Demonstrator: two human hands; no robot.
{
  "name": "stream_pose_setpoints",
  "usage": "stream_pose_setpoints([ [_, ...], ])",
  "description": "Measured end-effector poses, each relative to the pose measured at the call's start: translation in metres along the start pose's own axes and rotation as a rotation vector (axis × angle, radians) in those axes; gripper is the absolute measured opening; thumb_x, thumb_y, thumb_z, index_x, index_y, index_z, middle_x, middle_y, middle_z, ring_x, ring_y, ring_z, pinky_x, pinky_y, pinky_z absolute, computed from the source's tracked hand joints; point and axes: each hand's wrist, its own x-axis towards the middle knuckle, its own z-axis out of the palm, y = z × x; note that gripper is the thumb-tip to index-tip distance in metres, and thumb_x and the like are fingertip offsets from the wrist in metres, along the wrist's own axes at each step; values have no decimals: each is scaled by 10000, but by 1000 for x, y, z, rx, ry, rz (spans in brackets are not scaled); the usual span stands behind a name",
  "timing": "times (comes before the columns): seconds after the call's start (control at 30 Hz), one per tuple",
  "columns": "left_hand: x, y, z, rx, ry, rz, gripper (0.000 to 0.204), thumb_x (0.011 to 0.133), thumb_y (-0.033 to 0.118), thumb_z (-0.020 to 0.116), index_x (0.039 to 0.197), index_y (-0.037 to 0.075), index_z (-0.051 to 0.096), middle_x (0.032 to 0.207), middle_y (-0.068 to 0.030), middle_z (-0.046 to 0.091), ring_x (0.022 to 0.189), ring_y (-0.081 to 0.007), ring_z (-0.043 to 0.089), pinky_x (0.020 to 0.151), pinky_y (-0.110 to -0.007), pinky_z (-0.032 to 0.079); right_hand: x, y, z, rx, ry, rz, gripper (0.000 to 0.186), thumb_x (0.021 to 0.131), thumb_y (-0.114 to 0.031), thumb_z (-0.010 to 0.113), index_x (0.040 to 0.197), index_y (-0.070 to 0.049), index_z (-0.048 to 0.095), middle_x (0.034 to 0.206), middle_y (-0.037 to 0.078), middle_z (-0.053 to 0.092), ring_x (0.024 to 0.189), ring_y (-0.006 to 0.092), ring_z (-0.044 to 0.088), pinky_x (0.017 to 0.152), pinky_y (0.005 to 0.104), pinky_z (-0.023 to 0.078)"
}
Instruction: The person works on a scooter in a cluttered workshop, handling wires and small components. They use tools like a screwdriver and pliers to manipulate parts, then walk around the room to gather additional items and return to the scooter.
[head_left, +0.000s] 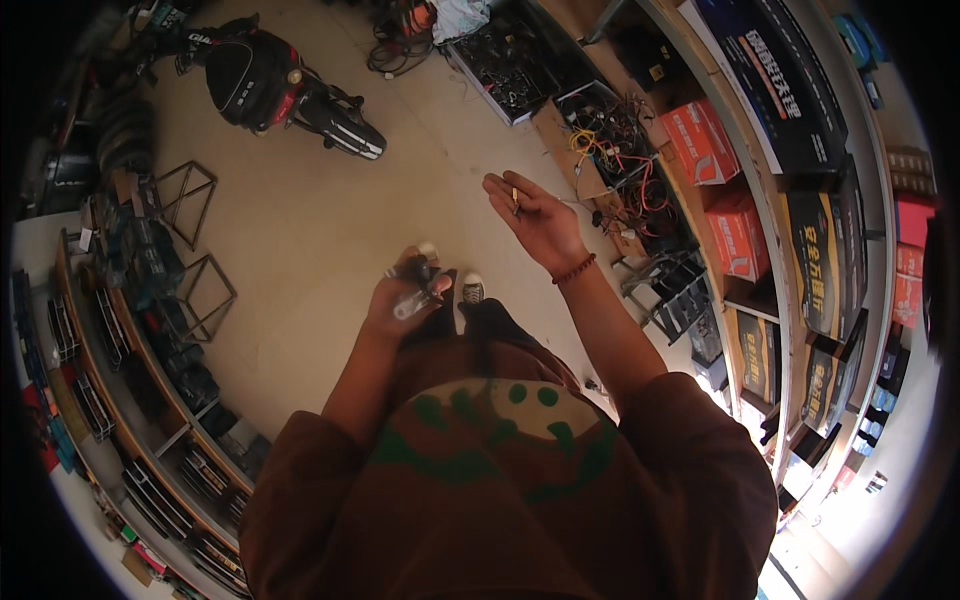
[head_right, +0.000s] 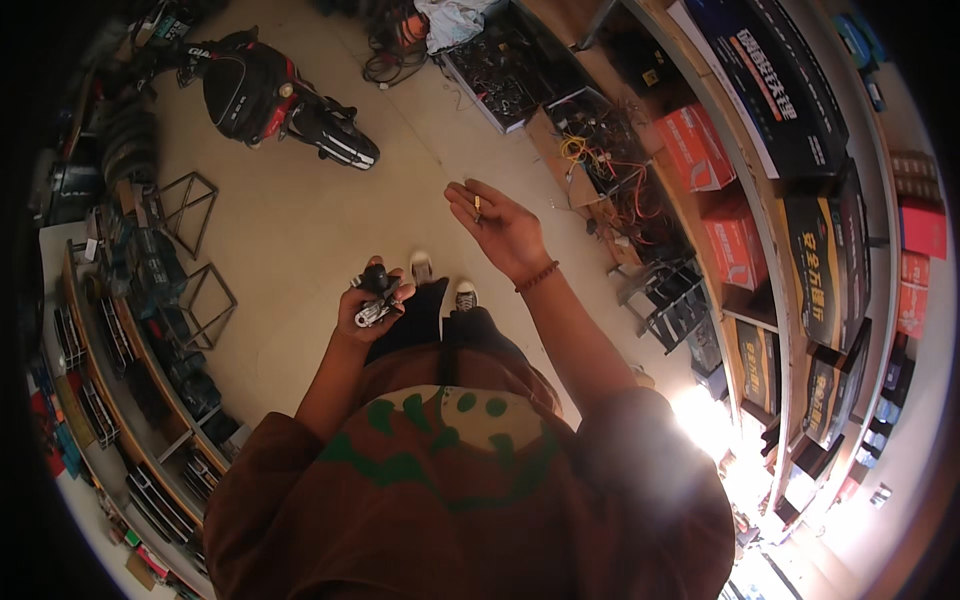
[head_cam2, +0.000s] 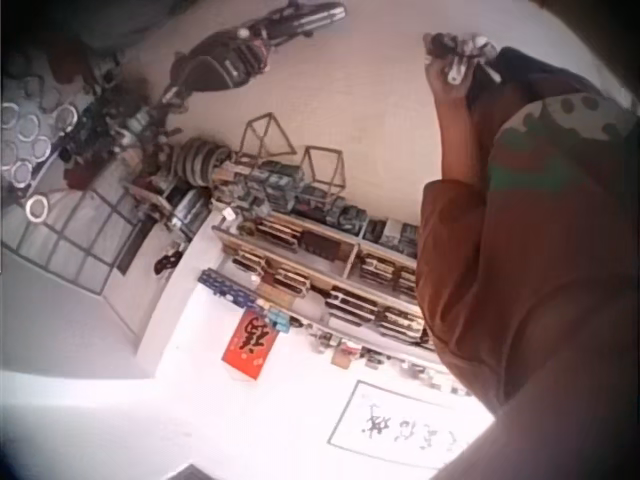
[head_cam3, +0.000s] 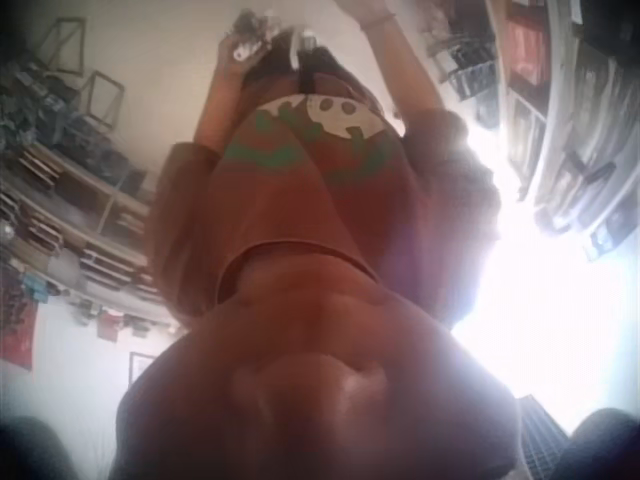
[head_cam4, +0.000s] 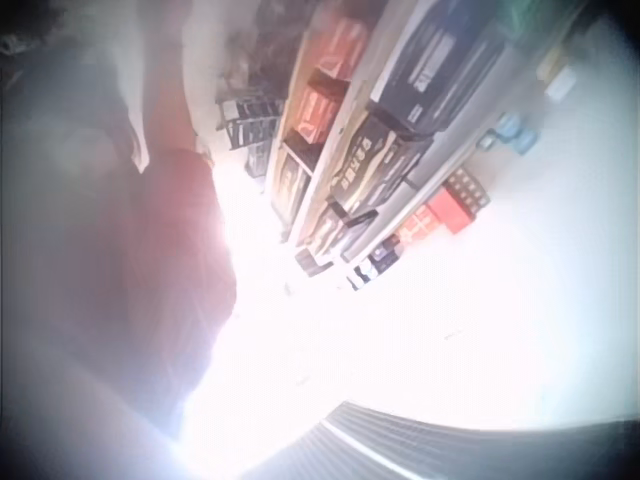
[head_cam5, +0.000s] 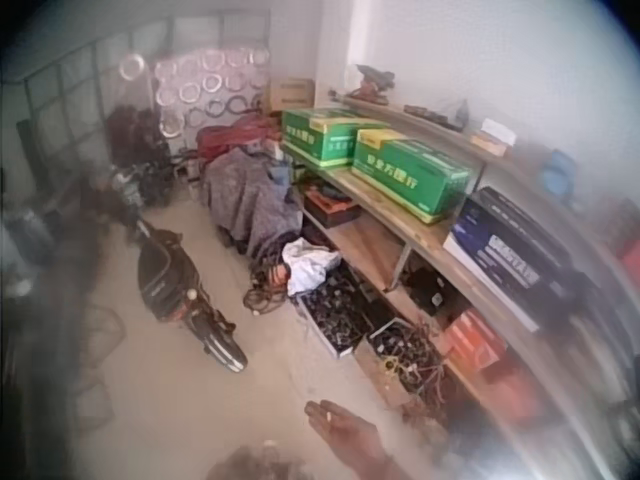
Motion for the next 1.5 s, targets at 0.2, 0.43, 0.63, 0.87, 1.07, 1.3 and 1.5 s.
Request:
stream_pose_setpoints([
  [0.2,75,76,9,52,35,-28,420,721,-43,545,1103,130,520,995,-132,479,895,-287,478,708,-409,621,99,-29,6,24,83,-29,374,979,-32,382,1321,118,358,1404,288,388,1333,358,401,1130,400,371],
  [0.43,161,189,48,164,-70,-126,396,752,-25,539,1133,83,546,1082,-143,568,977,-286,525,692,-377,609,186,-57,20,216,125,-75,362,997,-96,403,1312,80,391,1348,260,450,1305,365,417,1111,433,385],
  [0.63,227,241,59,213,90,-86,489,721,-40,527,1164,159,587,1058,-131,554,918,-293,518,652,-376,616,268,-92,-41,220,384,-116,386,1012,-191,413,1264,102,424,1207,226,503,1099,324,523,1042,405,443],
  [0.87,296,247,70,231,218,-56,481,741,-33,527,1177,169,563,1085,-124,570,943,-300,540,703,-408,599,378,-157,-119,146,719,-174,456,1010,-285,445,1207,127,439,1136,220,506,1093,330,526,989,412,479],
  [1.07,351,235,98,203,372,-4,412,787,3,553,1183,108,507,1040,-129,574,973,-282,592,734,-405,606,478,-230,-144,91,745,-129,778,970,-401,526,1426,123,175,1345,294,393,1242,374,440,1059,458,411],
  [1.3,428,224,122,228,660,46,404,796,-42,534,1157,138,531,1017,-142,611,961,-275,611,853,-436,556,509,-280,-153,-276,884,-9,663,983,-415,489,1324,139,358,1237,322,536,1049,395,613,962,419,508],
  [1.5,445,225,121,146,625,175,314,804,-36,525,1099,69,501,989,-130,551,957,-285,587,933,-438,539,444,-250,-86,-363,361,371,657,990,-458,450,1351,89,392,1285,239,544,1146,291,572,992,375,464],
])
